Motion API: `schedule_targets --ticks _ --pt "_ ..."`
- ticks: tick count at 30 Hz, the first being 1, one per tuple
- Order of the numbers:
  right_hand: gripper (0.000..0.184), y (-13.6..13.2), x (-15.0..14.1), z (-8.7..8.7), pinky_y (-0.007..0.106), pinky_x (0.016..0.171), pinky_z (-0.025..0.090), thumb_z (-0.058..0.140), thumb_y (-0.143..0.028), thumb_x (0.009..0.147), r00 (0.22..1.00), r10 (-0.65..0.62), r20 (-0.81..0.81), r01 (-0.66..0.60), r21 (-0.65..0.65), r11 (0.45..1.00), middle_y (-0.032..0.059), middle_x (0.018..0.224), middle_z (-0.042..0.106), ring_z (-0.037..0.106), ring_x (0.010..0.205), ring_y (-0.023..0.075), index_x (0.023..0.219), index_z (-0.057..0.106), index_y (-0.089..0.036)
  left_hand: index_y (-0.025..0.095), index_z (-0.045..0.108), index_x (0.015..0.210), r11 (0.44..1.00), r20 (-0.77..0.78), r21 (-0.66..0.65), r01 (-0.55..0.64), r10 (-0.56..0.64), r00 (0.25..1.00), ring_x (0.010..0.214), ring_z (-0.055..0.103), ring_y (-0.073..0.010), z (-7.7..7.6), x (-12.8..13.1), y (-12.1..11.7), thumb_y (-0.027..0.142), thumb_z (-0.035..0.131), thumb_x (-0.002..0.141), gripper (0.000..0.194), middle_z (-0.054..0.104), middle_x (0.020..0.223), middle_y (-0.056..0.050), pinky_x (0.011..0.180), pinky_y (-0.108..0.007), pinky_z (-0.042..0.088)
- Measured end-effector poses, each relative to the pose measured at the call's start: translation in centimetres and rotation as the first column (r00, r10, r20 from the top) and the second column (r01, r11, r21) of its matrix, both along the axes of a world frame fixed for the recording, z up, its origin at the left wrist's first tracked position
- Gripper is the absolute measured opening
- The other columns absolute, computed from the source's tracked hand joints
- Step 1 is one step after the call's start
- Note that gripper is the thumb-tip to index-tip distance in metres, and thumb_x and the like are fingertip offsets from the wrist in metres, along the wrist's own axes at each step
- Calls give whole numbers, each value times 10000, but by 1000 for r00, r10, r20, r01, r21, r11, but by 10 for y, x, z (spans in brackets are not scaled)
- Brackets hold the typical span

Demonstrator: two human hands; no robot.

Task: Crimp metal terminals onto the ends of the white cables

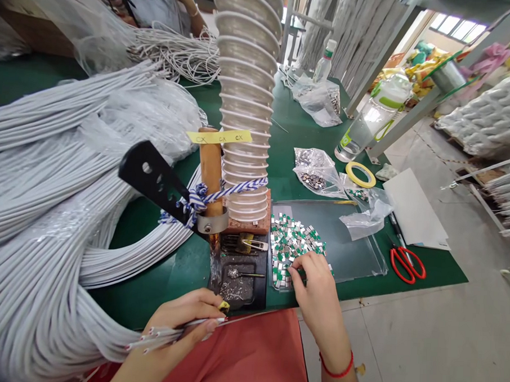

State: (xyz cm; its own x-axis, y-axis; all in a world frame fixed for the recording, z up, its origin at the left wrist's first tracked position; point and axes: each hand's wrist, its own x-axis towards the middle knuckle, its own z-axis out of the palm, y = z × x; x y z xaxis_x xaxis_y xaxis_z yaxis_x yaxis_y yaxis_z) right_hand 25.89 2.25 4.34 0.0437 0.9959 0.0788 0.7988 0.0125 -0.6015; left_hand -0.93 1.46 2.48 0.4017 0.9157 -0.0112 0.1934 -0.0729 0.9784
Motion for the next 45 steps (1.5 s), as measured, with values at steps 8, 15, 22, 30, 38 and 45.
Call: schedule_targets --ticks 8,15,22,30,38,45 --pt "60 -23 -36 9 273 557 362 594 -254 897 832 -21 -554 -111 -203 973 11 796 592 463 629 169 901 646 -225 241 795 851 999 43 17 -33 32 999 789 714 -160 -3 0 -2 136 664 874 169 755 914 -35 768 -218 560" --pt "114 -29 -80 3 256 566 355 609 -146 859 776 47 -629 -187 -158 969 -4 782 601 442 618 141 905 695 -205 218 733 759 992 75 49 -117 113 991 735 704 -146 0 3 -4 123 639 862 169 752 814 -11 695 -184 525" --pt "100 -27 -80 5 253 539 348 611 -156 870 788 97 -609 -193 -94 977 -14 723 579 426 573 137 867 699 -202 198 722 680 981 32 63 -183 181 983 699 715 -168 6 7 -1 120 642 837 193 759 772 -35 663 -204 544" --pt "137 -31 -83 0 244 544 371 600 -136 867 797 88 -597 -163 -73 984 -4 753 588 439 587 139 937 700 -197 189 696 661 978 29 100 -181 179 983 672 720 -149 12 10 2 88 620 828 209 761 737 -25 646 -177 539" --pt "132 -31 -87 0 234 552 408 586 -137 887 833 138 -535 -159 7 987 3 759 616 478 592 144 938 690 -201 188 697 676 982 34 98 -160 158 987 686 722 -156 11 9 0 99 609 847 212 759 746 -30 649 -187 542" --pt "282 -33 -79 -8 258 604 428 480 -293 1027 790 110 -603 -80 76 994 17 736 591 548 659 170 848 683 -216 198 667 662 967 1 167 -193 195 981 642 714 -141 18 9 0 83 601 836 219 754 728 -10 619 -171 531"
